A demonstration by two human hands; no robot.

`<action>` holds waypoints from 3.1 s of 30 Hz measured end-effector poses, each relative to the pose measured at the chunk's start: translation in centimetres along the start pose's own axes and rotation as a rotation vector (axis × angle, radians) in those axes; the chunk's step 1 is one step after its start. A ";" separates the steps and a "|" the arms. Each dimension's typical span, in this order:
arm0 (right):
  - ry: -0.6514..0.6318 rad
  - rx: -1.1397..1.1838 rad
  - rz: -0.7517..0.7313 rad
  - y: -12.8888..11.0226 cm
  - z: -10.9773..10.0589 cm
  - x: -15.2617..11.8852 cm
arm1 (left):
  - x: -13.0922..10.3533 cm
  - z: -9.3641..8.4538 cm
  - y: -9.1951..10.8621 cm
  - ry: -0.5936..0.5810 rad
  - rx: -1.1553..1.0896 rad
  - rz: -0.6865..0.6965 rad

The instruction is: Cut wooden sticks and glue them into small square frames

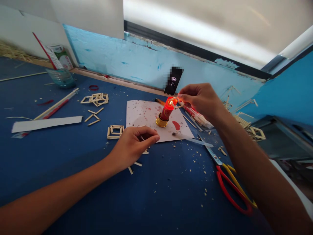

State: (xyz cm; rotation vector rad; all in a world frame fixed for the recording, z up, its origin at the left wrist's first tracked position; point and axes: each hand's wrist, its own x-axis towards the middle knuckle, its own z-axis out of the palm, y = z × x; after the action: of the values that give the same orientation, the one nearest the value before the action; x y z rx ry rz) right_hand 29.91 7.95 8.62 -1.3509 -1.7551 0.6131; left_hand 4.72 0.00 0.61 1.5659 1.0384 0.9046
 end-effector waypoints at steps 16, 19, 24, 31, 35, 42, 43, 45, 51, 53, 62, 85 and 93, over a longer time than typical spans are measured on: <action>-0.021 0.318 0.096 -2.2 -1.7 -8.0 | 0.0 0.1 -0.1 0.041 -0.234 -0.042; -0.040 0.325 0.154 -0.8 -1.1 -10.2 | 0.2 0.1 -0.1 0.064 -0.335 -0.071; -0.078 0.504 0.248 1.7 0.1 -12.2 | 0.0 0.1 0.2 0.046 -0.430 -0.096; -0.088 0.701 0.349 1.7 1.8 -13.1 | -1.0 0.6 0.8 -0.183 -0.445 -0.108; -0.068 0.801 0.366 0.9 2.5 -13.4 | -1.6 1.9 0.8 -0.374 -0.450 -0.178; -0.160 0.969 0.316 1.3 2.8 -13.9 | -2.4 3.2 1.2 -0.363 -0.501 -0.109; -0.171 0.981 0.306 1.3 2.8 -13.9 | -2.5 3.2 1.2 -0.345 -0.515 -0.102; -0.192 0.970 0.280 1.5 2.8 -14.1 | -2.5 3.1 1.2 -0.314 -0.534 -0.075; -0.253 0.812 0.208 1.7 2.9 -14.6 | -2.2 2.8 1.4 -0.259 -0.487 -0.022; -0.224 0.764 0.176 1.7 3.1 -14.8 | -2.2 2.8 1.4 -0.260 -0.472 -0.022; 0.270 -0.278 -0.466 0.7 -0.1 -10.8 | -2.4 2.4 1.2 -0.231 -0.350 -0.050; 0.383 -0.890 -0.897 2.6 -0.9 -4.8 | -2.5 1.8 0.5 -0.304 -0.244 -0.121; 0.125 -0.540 -0.582 3.0 1.1 -13.2 | -1.3 1.4 1.0 -0.151 -0.528 -0.158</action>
State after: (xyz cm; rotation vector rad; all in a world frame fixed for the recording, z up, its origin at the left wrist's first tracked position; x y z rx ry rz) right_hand 31.82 -3.53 1.62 -1.0861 -2.1589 -0.2788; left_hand 5.69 -1.81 1.22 1.0757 0.7273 0.8505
